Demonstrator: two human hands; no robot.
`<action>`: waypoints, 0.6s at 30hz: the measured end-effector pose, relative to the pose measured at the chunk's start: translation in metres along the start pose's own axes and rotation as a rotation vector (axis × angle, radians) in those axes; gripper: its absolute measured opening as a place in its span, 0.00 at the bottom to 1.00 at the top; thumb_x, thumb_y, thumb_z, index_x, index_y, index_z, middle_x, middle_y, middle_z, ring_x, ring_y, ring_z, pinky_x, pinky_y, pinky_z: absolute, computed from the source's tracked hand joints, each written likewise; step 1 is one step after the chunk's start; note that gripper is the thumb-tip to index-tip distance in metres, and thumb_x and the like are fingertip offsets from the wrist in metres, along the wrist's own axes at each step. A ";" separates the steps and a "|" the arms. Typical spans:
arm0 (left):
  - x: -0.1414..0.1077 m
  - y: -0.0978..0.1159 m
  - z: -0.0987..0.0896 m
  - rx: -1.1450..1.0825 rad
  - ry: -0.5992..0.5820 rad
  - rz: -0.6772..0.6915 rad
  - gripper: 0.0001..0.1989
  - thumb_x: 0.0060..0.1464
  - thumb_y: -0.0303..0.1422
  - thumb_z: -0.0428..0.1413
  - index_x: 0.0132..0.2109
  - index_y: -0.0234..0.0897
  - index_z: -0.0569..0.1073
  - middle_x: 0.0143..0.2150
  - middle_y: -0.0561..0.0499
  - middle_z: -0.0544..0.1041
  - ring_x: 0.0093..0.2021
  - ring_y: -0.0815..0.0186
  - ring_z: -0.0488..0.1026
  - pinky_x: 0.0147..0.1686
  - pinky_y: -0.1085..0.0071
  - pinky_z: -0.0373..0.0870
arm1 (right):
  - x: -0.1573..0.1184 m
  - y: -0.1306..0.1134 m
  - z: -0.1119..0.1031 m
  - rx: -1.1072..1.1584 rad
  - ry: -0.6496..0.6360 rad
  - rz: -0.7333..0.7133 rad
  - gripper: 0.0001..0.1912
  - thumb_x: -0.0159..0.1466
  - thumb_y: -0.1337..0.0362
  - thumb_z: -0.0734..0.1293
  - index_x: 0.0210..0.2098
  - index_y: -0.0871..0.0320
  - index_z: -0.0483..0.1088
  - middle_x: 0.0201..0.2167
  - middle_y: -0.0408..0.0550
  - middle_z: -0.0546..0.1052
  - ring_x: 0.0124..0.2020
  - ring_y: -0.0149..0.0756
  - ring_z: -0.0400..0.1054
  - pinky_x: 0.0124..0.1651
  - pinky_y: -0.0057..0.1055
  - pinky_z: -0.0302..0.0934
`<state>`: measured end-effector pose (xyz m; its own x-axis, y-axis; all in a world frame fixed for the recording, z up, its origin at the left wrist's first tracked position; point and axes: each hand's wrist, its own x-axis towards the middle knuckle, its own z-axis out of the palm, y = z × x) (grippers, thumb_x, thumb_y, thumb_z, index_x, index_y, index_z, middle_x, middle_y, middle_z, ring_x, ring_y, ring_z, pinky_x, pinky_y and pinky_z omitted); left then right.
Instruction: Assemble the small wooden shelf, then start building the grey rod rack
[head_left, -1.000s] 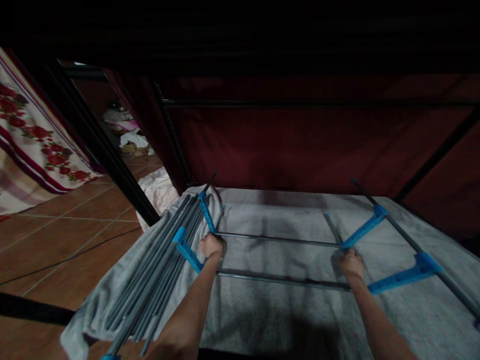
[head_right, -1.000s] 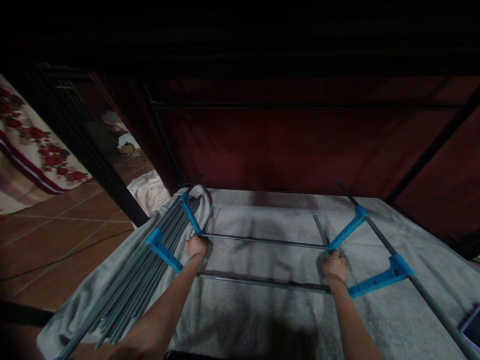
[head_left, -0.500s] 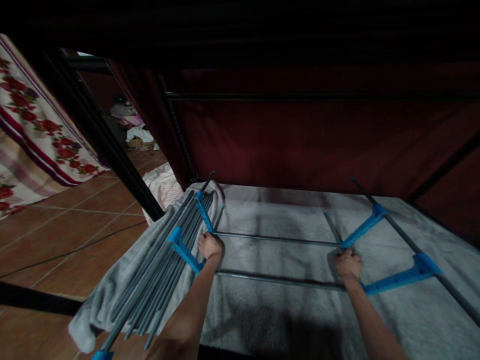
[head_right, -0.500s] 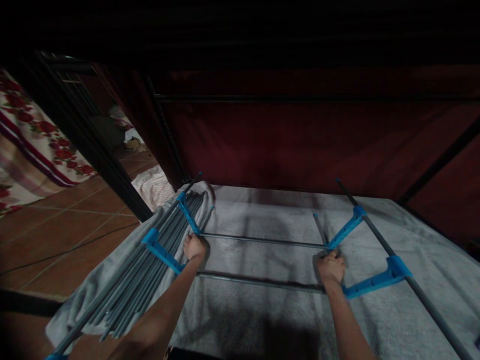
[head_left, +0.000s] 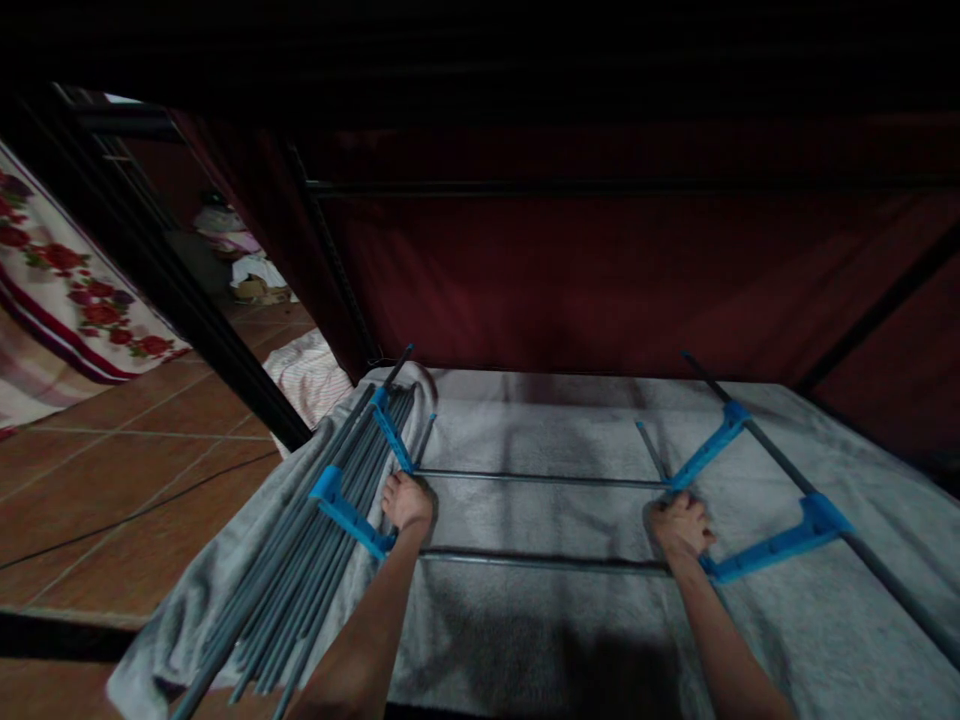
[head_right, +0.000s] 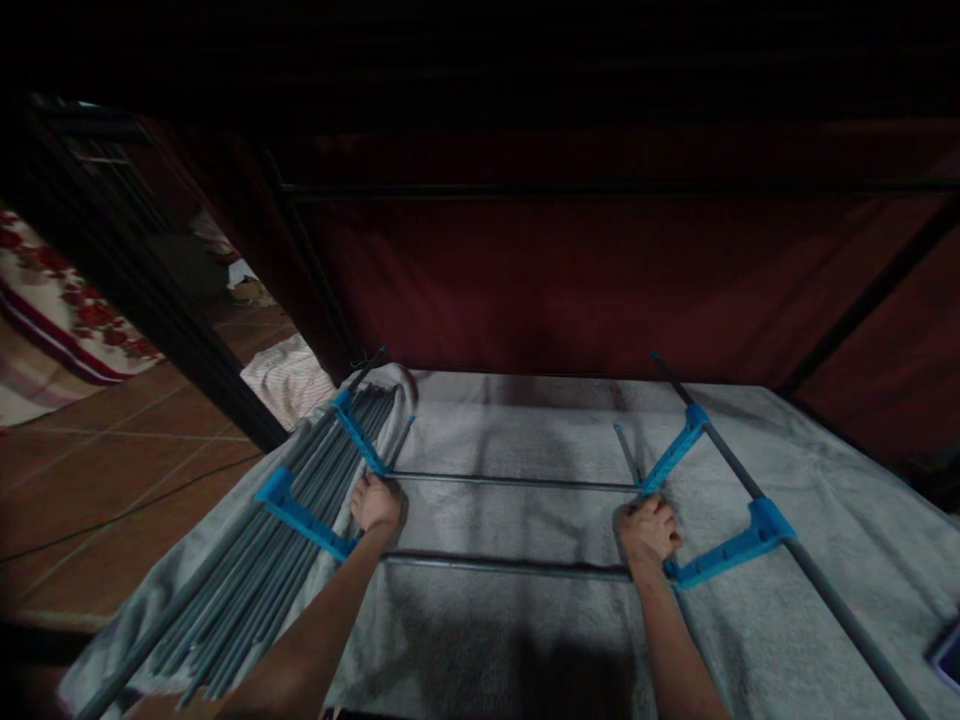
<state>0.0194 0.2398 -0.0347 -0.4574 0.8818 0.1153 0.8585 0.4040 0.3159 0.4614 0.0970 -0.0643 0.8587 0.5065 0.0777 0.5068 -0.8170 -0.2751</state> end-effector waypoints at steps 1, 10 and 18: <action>0.000 0.000 0.000 0.003 0.007 0.002 0.17 0.60 0.31 0.44 0.53 0.28 0.66 0.53 0.33 0.67 0.55 0.48 0.63 0.50 0.56 0.61 | 0.000 -0.001 -0.001 0.002 -0.008 0.003 0.28 0.62 0.58 0.56 0.58 0.66 0.58 0.50 0.65 0.65 0.54 0.58 0.61 0.51 0.54 0.56; 0.001 -0.005 -0.003 0.016 0.015 0.064 0.21 0.61 0.35 0.42 0.55 0.27 0.65 0.52 0.33 0.69 0.54 0.47 0.65 0.48 0.55 0.63 | -0.005 -0.004 -0.013 0.049 -0.008 0.012 0.32 0.61 0.59 0.57 0.62 0.66 0.53 0.51 0.64 0.66 0.54 0.56 0.61 0.52 0.52 0.56; 0.003 -0.009 -0.008 -0.042 -0.026 0.049 0.23 0.58 0.39 0.46 0.56 0.29 0.67 0.53 0.34 0.69 0.54 0.45 0.66 0.48 0.55 0.64 | -0.003 -0.006 -0.026 0.180 -0.099 0.085 0.33 0.62 0.59 0.56 0.65 0.59 0.50 0.56 0.62 0.64 0.58 0.55 0.58 0.55 0.54 0.53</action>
<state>0.0086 0.2373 -0.0292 -0.4084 0.9064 0.1077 0.8689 0.3499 0.3500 0.4581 0.0934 -0.0385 0.8816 0.4699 -0.0449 0.4037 -0.7998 -0.4442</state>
